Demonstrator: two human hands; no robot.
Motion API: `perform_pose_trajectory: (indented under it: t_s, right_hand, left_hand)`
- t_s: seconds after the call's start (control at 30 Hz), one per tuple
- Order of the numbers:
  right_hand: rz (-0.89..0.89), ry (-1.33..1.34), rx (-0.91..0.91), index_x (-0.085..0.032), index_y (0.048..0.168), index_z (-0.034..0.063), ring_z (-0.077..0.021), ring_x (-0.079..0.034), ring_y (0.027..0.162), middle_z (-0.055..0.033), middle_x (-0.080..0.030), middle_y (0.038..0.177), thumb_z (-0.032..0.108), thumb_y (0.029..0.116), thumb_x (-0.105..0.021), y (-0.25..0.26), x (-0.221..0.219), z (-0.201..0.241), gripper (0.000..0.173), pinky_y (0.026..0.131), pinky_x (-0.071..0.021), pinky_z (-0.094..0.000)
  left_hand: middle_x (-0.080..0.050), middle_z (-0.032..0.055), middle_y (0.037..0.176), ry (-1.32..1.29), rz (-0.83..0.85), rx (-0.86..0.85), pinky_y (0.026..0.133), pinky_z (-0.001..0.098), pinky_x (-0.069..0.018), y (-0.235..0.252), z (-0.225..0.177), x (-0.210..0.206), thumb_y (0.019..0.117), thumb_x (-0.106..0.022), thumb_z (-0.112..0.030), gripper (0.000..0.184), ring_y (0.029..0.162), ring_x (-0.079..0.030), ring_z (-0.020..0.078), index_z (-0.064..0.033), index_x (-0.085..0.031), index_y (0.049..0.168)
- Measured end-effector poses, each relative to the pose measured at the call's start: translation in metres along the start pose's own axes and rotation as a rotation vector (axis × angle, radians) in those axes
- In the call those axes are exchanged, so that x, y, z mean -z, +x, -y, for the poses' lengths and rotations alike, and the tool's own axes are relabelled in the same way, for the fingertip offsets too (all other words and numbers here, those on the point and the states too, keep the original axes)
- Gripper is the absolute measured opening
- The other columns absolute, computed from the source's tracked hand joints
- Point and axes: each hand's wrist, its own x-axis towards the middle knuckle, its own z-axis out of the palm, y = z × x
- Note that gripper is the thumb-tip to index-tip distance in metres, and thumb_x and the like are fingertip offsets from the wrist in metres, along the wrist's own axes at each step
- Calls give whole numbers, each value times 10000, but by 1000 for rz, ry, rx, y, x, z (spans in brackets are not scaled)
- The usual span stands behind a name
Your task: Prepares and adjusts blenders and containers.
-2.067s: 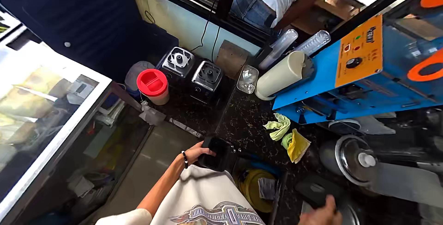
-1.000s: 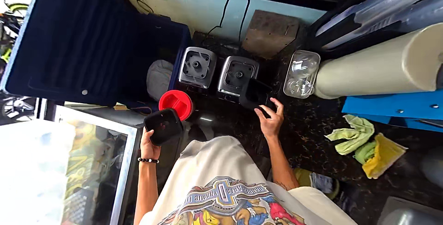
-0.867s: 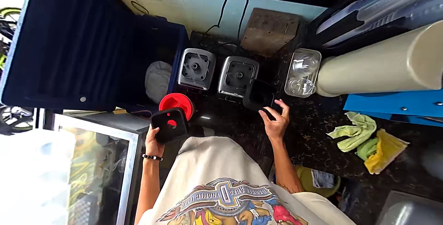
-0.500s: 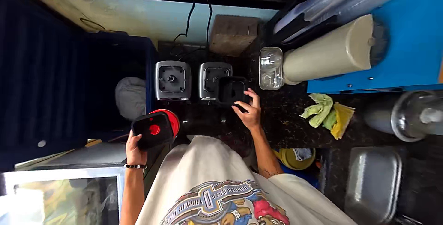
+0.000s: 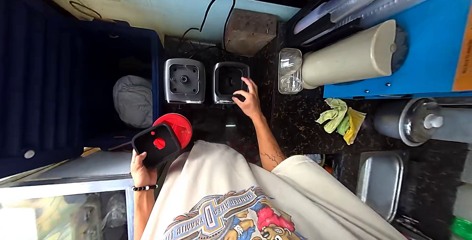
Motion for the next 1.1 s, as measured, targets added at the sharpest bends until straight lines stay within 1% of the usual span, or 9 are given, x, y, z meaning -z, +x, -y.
perform_pose_trajectory:
  t_s: [0.13,0.2,0.27,0.37,0.43,0.5,0.7,0.83,1.1]
  right_hand:
    - [71,-62,-68,-768,1047,131,-352,-261,1535,-101,-374,1626,197,885,-766,-5,3,19,175,1213,-306,-562]
    - [7,7,-79,-750,1097,138,-355,-280,1525,-104,-372,1626,189,870,-740,-7,-1,18,233,1193,-321,-583]
    - [-112,80,-180,-687,1216,107,-348,-382,1465,-130,-399,1599,226,910,-675,-8,-4,25,328,1141,-391,-563]
    - [-154,27,-508,-516,1439,80,-407,-565,1249,-227,-489,1460,415,965,-667,0,-2,44,600,936,-526,-577]
    - [-61,65,-610,-539,1428,43,-459,-617,1161,-266,-587,1350,367,989,-653,12,6,40,557,893,-518,-648]
    - [15,28,-567,-631,1350,18,-439,-630,1160,-238,-646,1286,237,1017,-605,28,29,30,400,946,-500,-651]
    - [206,-94,-156,-762,1205,161,-412,-584,1255,-149,-701,1263,125,1012,-603,96,113,-2,252,1070,-427,-625]
    - [352,-125,9,-780,1175,195,-381,-616,1228,-123,-713,1252,88,1003,-596,127,91,-9,273,1084,-430,-606]
    - [305,-207,-57,-756,1226,189,-415,-617,1189,-142,-703,1223,99,1005,-607,126,42,7,282,982,-495,-615]
  left_hand:
    - [-683,75,1151,-71,-5,14,850,401,-607,-5,5,-8,995,-337,-73,409,1012,-699,184,-95,-447,1388]
    - [-684,71,1147,-70,-14,14,844,393,-607,-6,6,-12,1001,-342,-72,404,1003,-699,177,-95,-452,1389]
    - [-685,70,1149,-68,-24,11,839,388,-607,-6,5,-17,999,-347,-71,416,1003,-700,170,-105,-456,1399]
    - [-689,65,1128,-81,-21,10,817,377,-611,-6,1,-25,1003,-342,-86,393,984,-704,172,-119,-471,1372]
    - [-694,70,1122,-83,-12,12,802,382,-614,-6,-1,-30,1010,-340,-97,380,974,-708,180,-122,-476,1364]
    - [-693,74,1136,-64,-3,10,805,389,-614,-8,-3,-34,1012,-342,-95,390,983,-708,184,-122,-469,1379]
    - [-691,82,1131,-106,-14,-8,824,400,-610,-14,-1,-36,1014,-340,-87,369,1002,-702,186,-106,-478,1355]
    - [-693,81,1101,-152,-52,18,781,397,-611,-18,9,-39,1030,-345,-111,339,966,-706,192,-118,-488,1337]
    - [-705,95,1110,-179,-87,33,764,387,-618,-34,16,-37,1030,-357,-128,361,959,-717,195,-126,-492,1365]
